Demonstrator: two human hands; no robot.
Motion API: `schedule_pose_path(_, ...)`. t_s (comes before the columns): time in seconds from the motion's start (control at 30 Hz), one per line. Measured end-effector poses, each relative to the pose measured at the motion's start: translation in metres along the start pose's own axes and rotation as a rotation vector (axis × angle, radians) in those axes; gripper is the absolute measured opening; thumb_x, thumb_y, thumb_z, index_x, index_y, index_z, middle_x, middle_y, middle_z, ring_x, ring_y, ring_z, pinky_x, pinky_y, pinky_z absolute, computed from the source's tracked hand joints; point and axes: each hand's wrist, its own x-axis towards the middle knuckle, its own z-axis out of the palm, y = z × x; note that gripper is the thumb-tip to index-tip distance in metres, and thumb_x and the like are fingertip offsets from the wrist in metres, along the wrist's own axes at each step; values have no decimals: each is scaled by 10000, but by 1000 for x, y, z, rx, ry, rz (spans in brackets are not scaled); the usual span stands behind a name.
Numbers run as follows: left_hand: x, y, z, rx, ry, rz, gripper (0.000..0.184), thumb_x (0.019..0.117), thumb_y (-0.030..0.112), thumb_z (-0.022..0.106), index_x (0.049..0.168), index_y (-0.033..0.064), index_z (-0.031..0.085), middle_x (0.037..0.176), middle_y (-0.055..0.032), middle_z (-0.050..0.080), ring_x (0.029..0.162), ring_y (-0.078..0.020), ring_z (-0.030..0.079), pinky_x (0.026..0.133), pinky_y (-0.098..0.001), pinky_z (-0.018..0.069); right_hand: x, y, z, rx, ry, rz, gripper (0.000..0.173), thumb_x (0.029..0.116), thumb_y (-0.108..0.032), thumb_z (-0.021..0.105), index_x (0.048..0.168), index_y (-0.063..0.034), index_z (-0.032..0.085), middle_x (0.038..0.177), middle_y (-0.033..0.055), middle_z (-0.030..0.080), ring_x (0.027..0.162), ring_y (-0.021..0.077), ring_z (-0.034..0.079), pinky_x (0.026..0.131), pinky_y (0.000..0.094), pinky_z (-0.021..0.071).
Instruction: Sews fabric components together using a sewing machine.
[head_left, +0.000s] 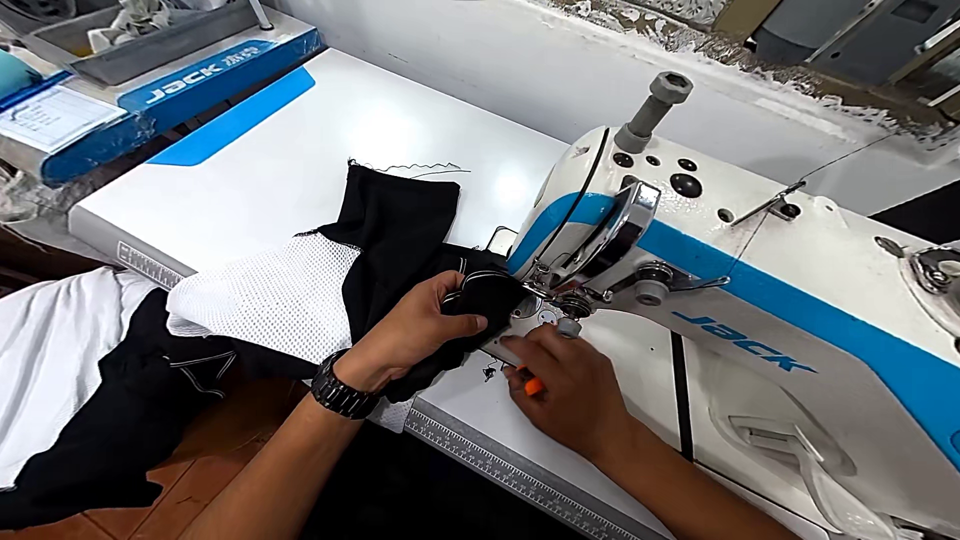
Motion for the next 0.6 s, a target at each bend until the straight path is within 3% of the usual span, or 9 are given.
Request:
schedule_pose_path(0.1, 0, 1, 1, 18, 4, 2, 303, 900, -43, 706, 1175, 36, 608, 975, -123, 722, 805, -180, 714, 690, -309, 612, -9, -17, -7, 200, -200, -308, 164, 942, -276, 600, 973, -159, 712, 896, 38, 685, 825, 222, 677, 629, 395, 549)
schedule_pose_path(0.17, 0, 2, 1, 22, 5, 2, 308, 896, -47, 706, 1178, 38, 616, 979, -116, 725, 812, -177, 714, 695, -306, 611, -11, -23, -10, 330, -198, -437, 175, 991, -287, 552, 947, -163, 668, 864, 40, 662, 774, 215, 637, 597, 367, 495)
schedule_pose_path(0.27, 1, 1, 0, 35, 2, 4, 317, 890, -52, 710, 1178, 37, 610, 981, -116, 723, 817, -179, 714, 701, -309, 612, -8, -3, -11, 233, -49, -231, 205, 977, -270, 562, 937, -139, 713, 855, 23, 705, 774, 159, 683, 607, 316, 555)
schedule_pose_path(0.37, 0, -1, -1, 57, 2, 13, 335, 877, -55, 714, 1182, 47, 618, 985, -124, 727, 810, -192, 719, 675, -319, 614, -1, 13, -11, 73, 45, -25, 169, 927, -249, 601, 890, -151, 734, 792, -17, 664, 704, 97, 629, 549, 255, 493)
schedule_pose_path(0.47, -2, -3, 0, 117, 16, 24, 362, 865, -39, 720, 1193, 82, 629, 948, -113, 724, 760, -189, 707, 594, -303, 589, -1, 11, -9, 18, 88, 33, 197, 932, -268, 609, 938, -141, 759, 782, -8, 651, 688, 100, 615, 546, 247, 487)
schedule_pose_path(0.6, -1, -6, 3, 169, 45, 59, 376, 840, -42, 726, 1177, 101, 639, 966, -80, 734, 792, -171, 717, 616, -301, 605, 0, 7, -6, 139, 107, 73, 270, 934, -372, 628, 1003, -123, 706, 816, 3, 651, 686, 82, 600, 557, 240, 489)
